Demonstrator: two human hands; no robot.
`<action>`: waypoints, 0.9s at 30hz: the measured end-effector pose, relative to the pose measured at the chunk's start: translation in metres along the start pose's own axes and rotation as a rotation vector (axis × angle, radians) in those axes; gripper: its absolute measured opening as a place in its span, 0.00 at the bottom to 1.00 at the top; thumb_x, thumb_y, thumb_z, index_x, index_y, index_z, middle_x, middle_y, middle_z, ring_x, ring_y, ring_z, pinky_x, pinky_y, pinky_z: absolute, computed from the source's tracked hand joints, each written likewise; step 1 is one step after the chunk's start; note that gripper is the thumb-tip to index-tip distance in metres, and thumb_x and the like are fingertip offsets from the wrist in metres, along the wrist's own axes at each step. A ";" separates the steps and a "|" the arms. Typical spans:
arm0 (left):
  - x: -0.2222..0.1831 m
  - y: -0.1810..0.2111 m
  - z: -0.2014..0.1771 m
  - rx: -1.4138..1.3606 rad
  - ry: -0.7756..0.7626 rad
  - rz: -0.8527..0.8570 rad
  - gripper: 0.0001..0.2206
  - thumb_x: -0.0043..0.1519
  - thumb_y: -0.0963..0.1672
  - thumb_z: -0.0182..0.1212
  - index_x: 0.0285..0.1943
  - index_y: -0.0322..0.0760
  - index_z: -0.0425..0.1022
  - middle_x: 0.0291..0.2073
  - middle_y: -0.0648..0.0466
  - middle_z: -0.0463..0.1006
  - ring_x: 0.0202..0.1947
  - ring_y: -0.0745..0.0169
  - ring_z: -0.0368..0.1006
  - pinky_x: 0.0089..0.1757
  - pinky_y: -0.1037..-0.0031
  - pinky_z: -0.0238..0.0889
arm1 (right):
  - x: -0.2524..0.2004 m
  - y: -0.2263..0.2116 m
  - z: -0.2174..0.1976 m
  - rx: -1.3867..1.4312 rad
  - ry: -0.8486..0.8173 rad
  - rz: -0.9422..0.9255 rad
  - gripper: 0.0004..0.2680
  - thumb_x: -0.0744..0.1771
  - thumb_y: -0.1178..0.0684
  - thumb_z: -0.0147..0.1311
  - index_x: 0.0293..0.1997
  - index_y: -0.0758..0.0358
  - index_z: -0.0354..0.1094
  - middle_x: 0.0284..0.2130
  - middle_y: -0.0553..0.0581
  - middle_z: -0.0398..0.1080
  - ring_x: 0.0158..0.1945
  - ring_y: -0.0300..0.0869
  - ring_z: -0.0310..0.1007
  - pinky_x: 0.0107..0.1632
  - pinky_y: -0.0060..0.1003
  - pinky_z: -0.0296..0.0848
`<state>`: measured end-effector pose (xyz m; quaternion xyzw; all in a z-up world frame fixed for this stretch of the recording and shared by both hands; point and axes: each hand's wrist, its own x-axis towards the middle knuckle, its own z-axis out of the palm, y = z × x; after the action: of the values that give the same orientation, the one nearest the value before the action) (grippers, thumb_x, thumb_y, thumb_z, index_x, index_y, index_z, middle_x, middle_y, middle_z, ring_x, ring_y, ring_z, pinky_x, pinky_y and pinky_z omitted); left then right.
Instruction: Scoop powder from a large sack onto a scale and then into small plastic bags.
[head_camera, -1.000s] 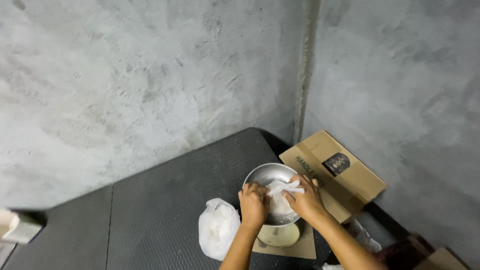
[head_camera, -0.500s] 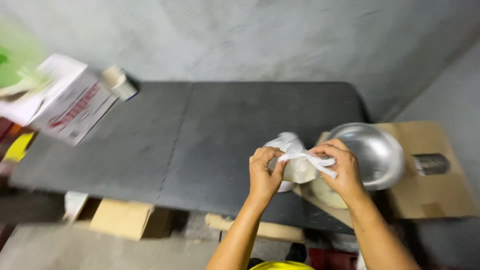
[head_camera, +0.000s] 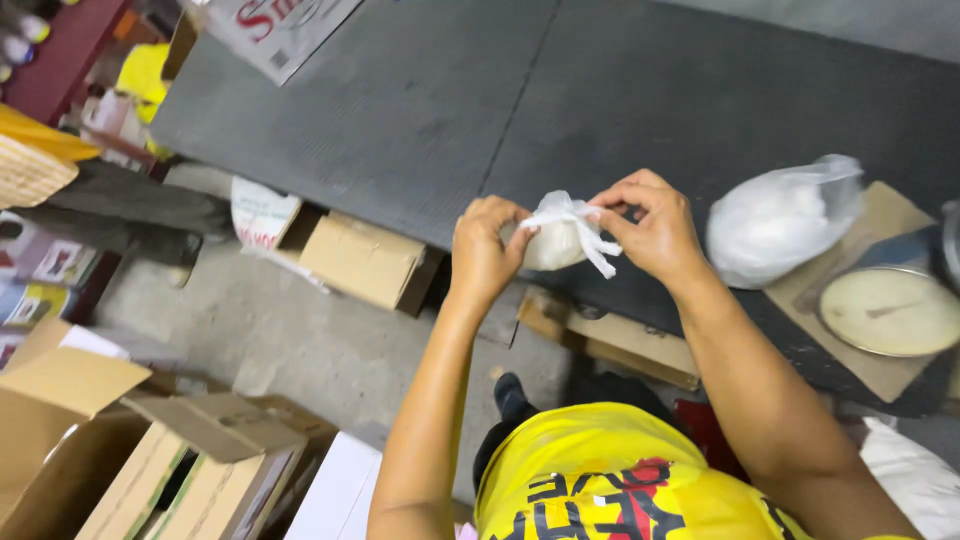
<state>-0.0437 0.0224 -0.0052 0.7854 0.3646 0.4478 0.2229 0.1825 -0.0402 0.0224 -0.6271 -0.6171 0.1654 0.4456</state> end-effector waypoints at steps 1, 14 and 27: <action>-0.001 -0.006 -0.009 0.004 0.003 -0.013 0.06 0.55 0.42 0.71 0.36 0.37 0.80 0.36 0.50 0.79 0.43 0.46 0.74 0.44 0.60 0.65 | 0.002 0.000 0.012 0.004 -0.013 0.001 0.05 0.63 0.58 0.68 0.40 0.60 0.81 0.35 0.52 0.73 0.35 0.34 0.69 0.34 0.30 0.65; 0.045 -0.089 -0.004 0.150 -0.056 -0.193 0.06 0.53 0.43 0.72 0.35 0.38 0.81 0.36 0.50 0.78 0.41 0.46 0.75 0.40 0.59 0.68 | 0.099 0.071 0.089 0.043 -0.100 -0.103 0.06 0.61 0.58 0.69 0.37 0.61 0.80 0.29 0.52 0.71 0.29 0.35 0.69 0.32 0.32 0.69; 0.181 -0.240 0.037 0.225 -0.208 -0.380 0.05 0.53 0.45 0.72 0.35 0.43 0.83 0.38 0.53 0.76 0.39 0.48 0.78 0.39 0.58 0.69 | 0.250 0.149 0.172 -0.049 -0.161 0.180 0.05 0.60 0.55 0.69 0.35 0.56 0.82 0.27 0.52 0.70 0.27 0.37 0.72 0.34 0.34 0.74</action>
<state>-0.0410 0.3136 -0.0883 0.7645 0.5284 0.2709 0.2508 0.1915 0.2744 -0.1000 -0.6754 -0.5959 0.2392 0.3626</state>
